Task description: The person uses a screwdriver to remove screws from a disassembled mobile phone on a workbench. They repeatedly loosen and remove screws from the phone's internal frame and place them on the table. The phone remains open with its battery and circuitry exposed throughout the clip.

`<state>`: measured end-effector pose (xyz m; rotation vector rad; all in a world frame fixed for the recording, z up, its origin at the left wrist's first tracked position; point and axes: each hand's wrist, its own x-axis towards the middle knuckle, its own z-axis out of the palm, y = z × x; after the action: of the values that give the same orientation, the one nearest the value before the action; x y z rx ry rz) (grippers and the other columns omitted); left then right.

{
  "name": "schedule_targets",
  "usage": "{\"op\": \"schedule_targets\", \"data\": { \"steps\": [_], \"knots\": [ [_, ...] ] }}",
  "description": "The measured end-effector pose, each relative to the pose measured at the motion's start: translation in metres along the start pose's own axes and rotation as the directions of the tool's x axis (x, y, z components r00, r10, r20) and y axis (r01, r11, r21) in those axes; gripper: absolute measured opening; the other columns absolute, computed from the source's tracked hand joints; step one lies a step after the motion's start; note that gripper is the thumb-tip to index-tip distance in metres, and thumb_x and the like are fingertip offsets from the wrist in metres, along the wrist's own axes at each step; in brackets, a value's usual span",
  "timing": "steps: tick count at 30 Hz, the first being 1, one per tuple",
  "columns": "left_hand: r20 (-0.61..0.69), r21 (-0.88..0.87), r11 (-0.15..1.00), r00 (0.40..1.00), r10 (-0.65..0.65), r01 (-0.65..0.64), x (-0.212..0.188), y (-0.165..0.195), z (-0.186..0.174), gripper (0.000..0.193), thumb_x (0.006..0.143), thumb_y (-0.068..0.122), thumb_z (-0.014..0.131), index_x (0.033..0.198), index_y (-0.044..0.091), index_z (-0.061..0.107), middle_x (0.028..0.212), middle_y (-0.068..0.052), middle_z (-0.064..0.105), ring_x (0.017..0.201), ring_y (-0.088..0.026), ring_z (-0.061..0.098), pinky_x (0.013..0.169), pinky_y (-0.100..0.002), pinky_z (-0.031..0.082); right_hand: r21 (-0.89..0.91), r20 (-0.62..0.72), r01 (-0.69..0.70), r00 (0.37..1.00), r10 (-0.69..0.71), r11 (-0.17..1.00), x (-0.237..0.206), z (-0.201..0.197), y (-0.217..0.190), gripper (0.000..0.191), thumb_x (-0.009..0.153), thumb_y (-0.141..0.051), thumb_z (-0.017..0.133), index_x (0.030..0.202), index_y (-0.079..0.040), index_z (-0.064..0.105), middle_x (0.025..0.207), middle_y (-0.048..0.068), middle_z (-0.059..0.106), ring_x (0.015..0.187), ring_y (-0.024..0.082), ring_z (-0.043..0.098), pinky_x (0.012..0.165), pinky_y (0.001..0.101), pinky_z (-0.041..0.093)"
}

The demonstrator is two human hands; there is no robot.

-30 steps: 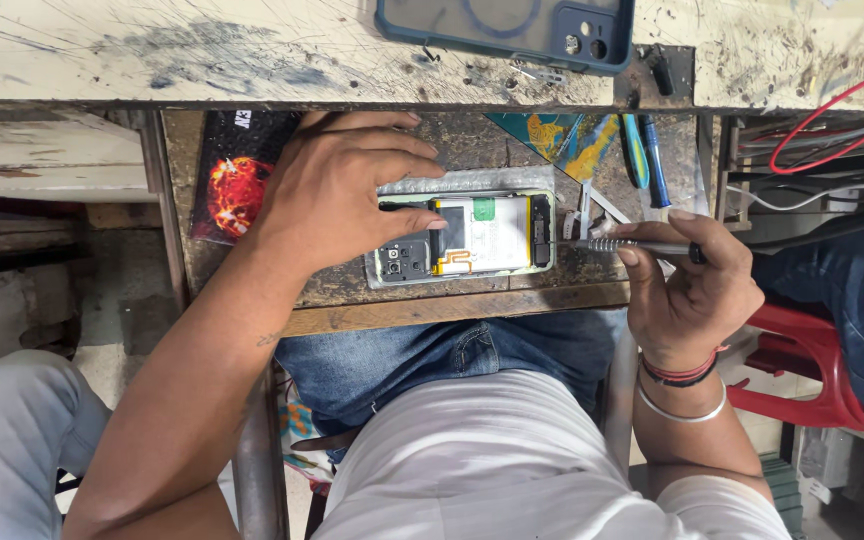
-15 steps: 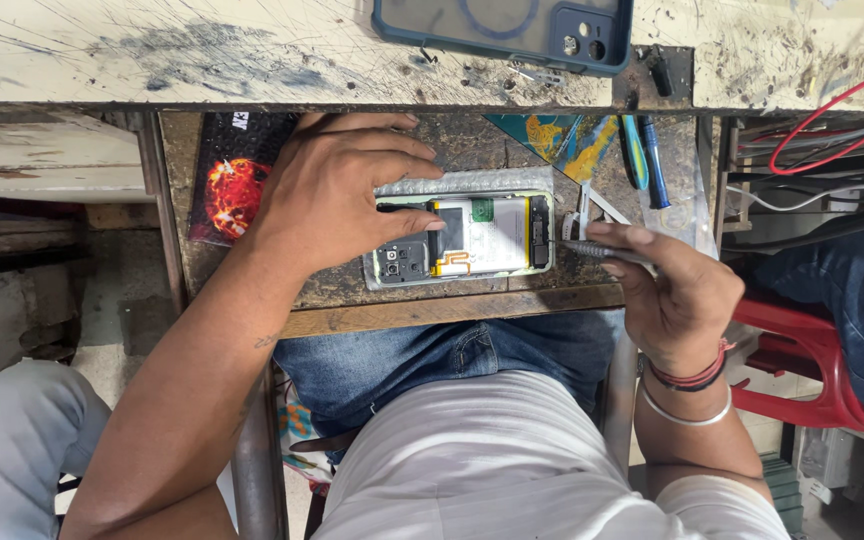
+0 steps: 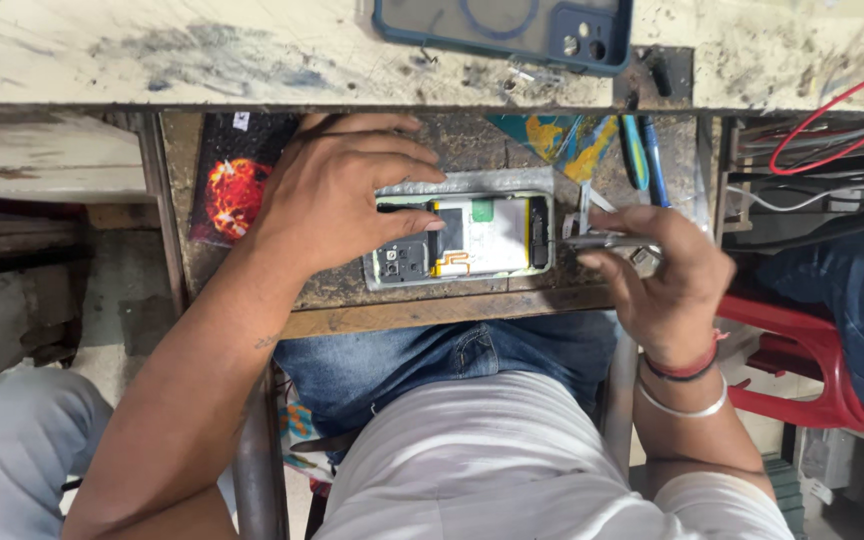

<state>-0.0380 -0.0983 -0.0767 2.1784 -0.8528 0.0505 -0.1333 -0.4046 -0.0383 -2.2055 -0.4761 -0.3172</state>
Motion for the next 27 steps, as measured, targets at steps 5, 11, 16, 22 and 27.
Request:
{"op": "schedule_targets", "data": {
  "steps": [5,11,16,22,27],
  "knots": [
    [-0.010,0.001,1.000,1.000,0.001,-0.001,0.003,0.003,-0.003,0.038,0.072,0.036,0.091,0.101,0.015,0.082,0.114,-0.001,0.078,0.124,-0.021,0.065,0.100,-0.043,0.049,-0.107,-0.053,-0.052,0.998,0.046,0.993,-0.001,-0.001,0.002,0.039,0.089,0.004,0.083,0.115,0.001,0.054,0.103,0.016,0.074,0.097,0.023,0.075,0.082,0.0293,0.058],
    [-0.012,0.000,1.000,1.000,0.003,-0.003,0.003,0.005,-0.003,0.036,0.070,0.032,0.092,0.099,0.013,0.082,0.111,-0.002,0.078,0.120,-0.023,0.066,0.098,-0.044,0.050,-0.246,-0.174,-0.094,0.983,0.052,0.965,-0.007,0.006,0.002,0.048,0.083,-0.003,0.094,0.115,0.003,0.058,0.098,0.015,0.075,0.090,0.022,0.076,0.081,0.0281,0.059],
    [0.001,-0.037,0.999,1.000,-0.005,0.005,0.004,0.002,-0.001,0.037,0.072,0.032,0.091,0.103,0.012,0.081,0.112,-0.005,0.077,0.121,-0.024,0.065,0.099,-0.041,0.052,-0.304,-0.095,-0.051,0.995,0.022,0.951,0.001,0.012,0.000,0.038,0.086,0.003,0.091,0.113,-0.005,0.065,0.102,0.014,0.078,0.090,0.020,0.079,0.078,0.0266,0.059],
    [-0.021,-0.053,0.998,0.999,-0.032,0.031,0.002,0.000,-0.001,0.029,0.078,0.026,0.088,0.103,0.013,0.081,0.112,-0.003,0.078,0.120,-0.024,0.066,0.099,-0.040,0.053,-0.250,-0.120,0.018,0.992,-0.049,0.968,0.017,0.019,0.001,0.040,0.092,0.004,0.089,0.119,-0.003,0.061,0.104,0.016,0.077,0.101,0.022,0.078,0.089,0.0302,0.060],
    [-0.007,0.003,1.000,1.000,-0.019,0.019,0.001,0.001,-0.002,0.026,0.081,0.029,0.086,0.103,0.016,0.082,0.110,-0.001,0.078,0.121,-0.021,0.065,0.097,-0.043,0.049,-0.107,-0.099,0.008,0.995,-0.019,0.994,0.020,0.014,-0.001,0.038,0.098,0.006,0.078,0.127,-0.001,0.055,0.113,0.016,0.075,0.105,0.022,0.076,0.091,0.0296,0.060]
  ]
}}
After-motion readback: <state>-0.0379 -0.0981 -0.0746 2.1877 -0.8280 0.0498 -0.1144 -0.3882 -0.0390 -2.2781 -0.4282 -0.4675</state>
